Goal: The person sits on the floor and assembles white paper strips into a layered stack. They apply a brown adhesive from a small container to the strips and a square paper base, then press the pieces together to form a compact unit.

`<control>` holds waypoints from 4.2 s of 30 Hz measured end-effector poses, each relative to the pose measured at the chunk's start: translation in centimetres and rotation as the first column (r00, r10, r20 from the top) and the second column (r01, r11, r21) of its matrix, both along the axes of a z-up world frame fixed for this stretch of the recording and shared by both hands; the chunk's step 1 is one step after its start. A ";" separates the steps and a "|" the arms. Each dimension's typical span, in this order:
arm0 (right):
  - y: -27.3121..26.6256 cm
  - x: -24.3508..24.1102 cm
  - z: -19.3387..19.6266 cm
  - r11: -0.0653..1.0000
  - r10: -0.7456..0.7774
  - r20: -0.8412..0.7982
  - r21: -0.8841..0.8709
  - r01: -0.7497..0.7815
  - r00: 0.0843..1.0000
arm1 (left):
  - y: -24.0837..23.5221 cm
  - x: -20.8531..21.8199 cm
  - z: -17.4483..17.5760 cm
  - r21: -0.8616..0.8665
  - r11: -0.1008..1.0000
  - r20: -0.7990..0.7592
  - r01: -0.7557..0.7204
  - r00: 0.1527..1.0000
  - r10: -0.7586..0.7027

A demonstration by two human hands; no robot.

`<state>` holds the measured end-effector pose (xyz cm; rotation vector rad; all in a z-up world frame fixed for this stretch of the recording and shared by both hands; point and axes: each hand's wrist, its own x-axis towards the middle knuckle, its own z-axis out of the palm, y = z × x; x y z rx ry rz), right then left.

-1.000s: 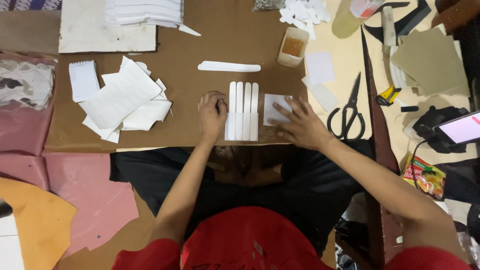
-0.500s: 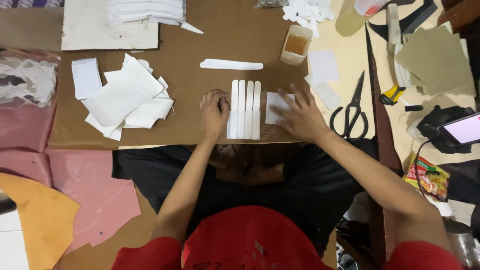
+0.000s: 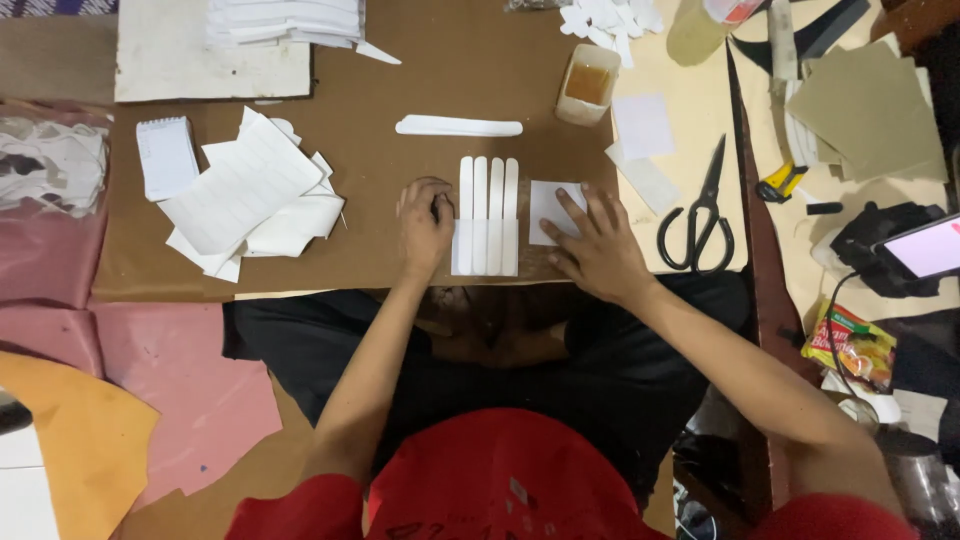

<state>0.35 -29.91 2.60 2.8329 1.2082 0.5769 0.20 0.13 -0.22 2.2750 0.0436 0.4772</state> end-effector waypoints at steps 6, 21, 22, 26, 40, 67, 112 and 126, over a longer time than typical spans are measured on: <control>0.6 -1.4 1.8 0.999 0.040 -0.179 0.035 -0.035 0.983 | 0.1 -0.1 -0.2 -0.016 1.000 -0.049 0.010 0.999 -0.011; -0.2 21.4 0.0 0.929 -0.333 -0.291 0.060 0.365 0.897 | -0.5 0.2 0.2 -0.034 0.998 0.054 -0.045 0.997 0.047; 0.2 21.3 0.3 0.930 -0.330 -0.292 0.061 0.362 0.898 | -0.4 0.1 0.4 -0.033 0.998 0.054 -0.048 0.997 0.050; 0.4 20.0 2.5 0.915 -0.385 -0.353 -0.023 0.404 0.853 | -0.4 0.2 0.8 -0.050 0.998 0.035 -0.029 0.999 0.030; -0.4 10.8 6.0 0.887 -0.137 -0.293 0.388 0.248 0.946 | -0.2 -0.2 0.5 -0.042 0.999 0.071 -0.019 0.997 0.022; -4.6 5.5 -3.0 0.986 0.015 -0.590 0.142 0.086 0.807 | -0.4 -0.2 1.1 0.031 0.999 -0.073 -0.021 0.997 0.024; 1.1 2.9 -0.2 0.954 -0.285 -0.108 -0.128 0.271 0.953 | -0.3 -0.8 0.5 0.111 0.994 -0.086 0.005 0.996 0.004; -0.6 -3.9 5.1 0.817 -0.391 -0.190 0.380 0.435 0.901 | -5.3 -2.2 2.9 -0.341 0.939 0.021 0.041 0.999 -0.035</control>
